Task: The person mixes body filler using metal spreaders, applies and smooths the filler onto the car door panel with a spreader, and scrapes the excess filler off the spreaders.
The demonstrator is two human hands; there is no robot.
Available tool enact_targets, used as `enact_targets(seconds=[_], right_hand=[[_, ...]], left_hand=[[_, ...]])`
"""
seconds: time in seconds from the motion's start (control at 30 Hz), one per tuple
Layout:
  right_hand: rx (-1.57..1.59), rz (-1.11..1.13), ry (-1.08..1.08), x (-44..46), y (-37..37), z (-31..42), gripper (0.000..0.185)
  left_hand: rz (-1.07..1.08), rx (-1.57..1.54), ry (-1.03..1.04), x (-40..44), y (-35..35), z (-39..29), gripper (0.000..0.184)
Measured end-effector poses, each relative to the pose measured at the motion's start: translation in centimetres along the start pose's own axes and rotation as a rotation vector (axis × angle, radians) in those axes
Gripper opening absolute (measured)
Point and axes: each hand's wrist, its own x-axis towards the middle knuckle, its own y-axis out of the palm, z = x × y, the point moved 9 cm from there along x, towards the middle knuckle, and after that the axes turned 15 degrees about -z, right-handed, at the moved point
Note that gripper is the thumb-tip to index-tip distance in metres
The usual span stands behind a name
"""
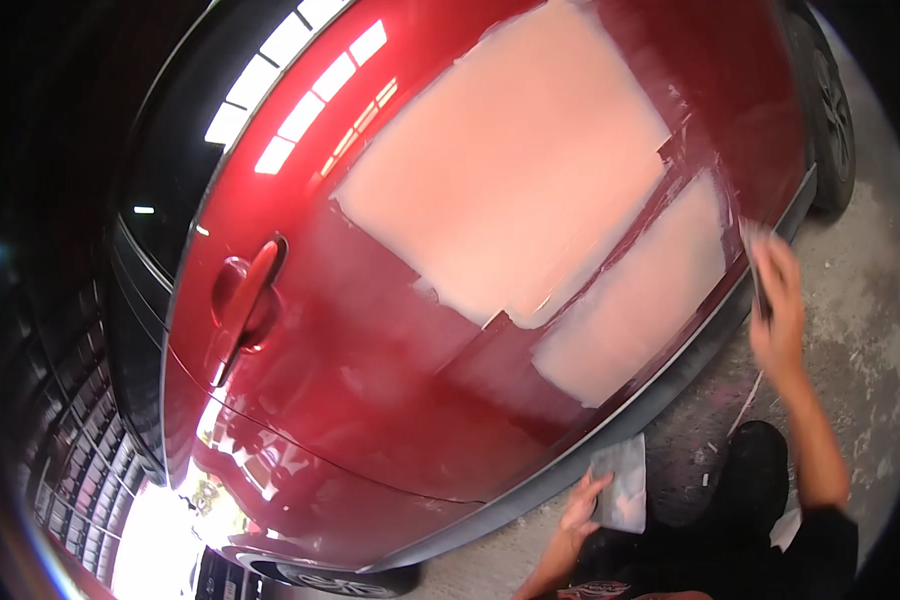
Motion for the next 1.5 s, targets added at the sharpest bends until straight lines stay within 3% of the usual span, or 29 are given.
enact_targets(seconds=[0.07, 0.17, 0.23, 0.33, 0.4, 0.43, 0.5, 0.57, 0.6, 0.73, 0.9, 1.03, 1.1, 1.13, 1.17, 1.2, 1.27, 1.3, 1.37, 1.43, 1.5], right_hand=[[0.131, 0.281, -0.029, -6.3, -1.6, 4.0, 0.060], [0.451, 0.705, -0.193, -14.0, -2.4, 10.4, 0.050], [0.355, 0.702, -0.291, -15.6, -2.9, 10.2, 0.047], [0.245, 0.707, -0.262, -15.0, -1.8, 7.4, 0.044], [0.067, 0.804, -0.297, -13.2, -0.8, 6.8, 0.047], [0.005, 0.865, -0.345, -13.3, -0.2, 6.1, 0.047], [0.028, 0.851, -0.354, -12.6, 0.5, 6.2, 0.046], [0.079, 0.614, -0.048, -7.9, -0.1, 6.7, 0.045], [0.097, 0.591, -0.159, -6.6, -0.2, 8.8, 0.045], [0.123, 0.727, -0.390, -6.6, 0.6, 12.8, 0.050], [0.134, 0.812, -0.425, -8.9, 1.3, 13.0, 0.056], [0.211, 0.901, -0.356, -10.6, 1.1, 13.3, 0.064], [0.239, 0.963, -0.317, -11.8, 0.5, 13.1, 0.066], [0.278, 1.028, -0.282, -12.6, 0.6, 12.8, 0.068], [0.310, 1.136, -0.089, -13.9, 1.0, 11.3, 0.065], [0.356, 0.919, 0.114, -12.1, 1.9, 9.3, 0.061], [0.434, 0.457, 0.488, -8.3, 2.5, 5.0, 0.052], [0.459, 0.225, 0.666, -5.7, 3.0, 2.4, 0.048], [0.290, 0.016, 0.493, -0.5, 4.1, 0.7, 0.049], [0.273, 0.008, 0.608, 0.9, 6.6, -0.7, 0.051], [0.218, 0.022, 0.543, 2.7, 7.7, 1.1, 0.051]], left_hand=[[-0.060, -0.036, 0.091, 1.0, 4.3, -2.6, 0.044], [-0.076, -0.060, 0.165, 2.4, 8.0, -3.8, 0.035], [-0.052, 0.004, 0.194, 2.4, 9.2, -4.7, 0.034], [-0.067, 0.146, 0.283, 0.4, 11.1, -8.0, 0.030], [-0.015, -0.009, 0.275, -0.5, 11.4, -10.6, 0.032], [0.052, -0.065, 0.386, -2.3, 12.2, -12.8, 0.031], [-0.033, 0.047, 0.661, -4.3, 11.7, -15.8, 0.032], [-0.035, 0.187, 0.674, -4.4, 11.4, -16.8, 0.033], [-0.008, 0.341, 0.676, -4.6, 11.6, -16.7, 0.034], [0.072, 0.461, 0.752, -5.8, 12.7, -17.2, 0.035], [0.055, 0.665, 0.705, -6.0, 12.1, -16.5, 0.036], [0.018, 0.647, 0.747, -6.3, 11.8, -16.4, 0.036], [-0.132, 0.637, 0.958, -6.9, 10.9, -17.9, 0.036], [-0.197, 0.460, 0.971, -6.2, 8.6, -17.9, 0.038], [-0.213, 0.249, 0.885, -6.6, 7.5, -18.5, 0.039], [-0.211, 0.175, 0.914, -7.1, 6.5, -19.2, 0.040], [-0.043, 0.316, 0.854, -6.8, 4.9, -17.9, 0.040], [0.040, 0.302, 0.721, -6.1, 4.1, -15.9, 0.039], [-0.008, 0.315, 0.439, -2.8, -0.1, -10.9, 0.040], [-0.004, 0.365, 0.250, -0.2, -2.9, -5.7, 0.036], [-0.060, 0.299, 0.062, 1.3, -6.8, -0.7, 0.032]])
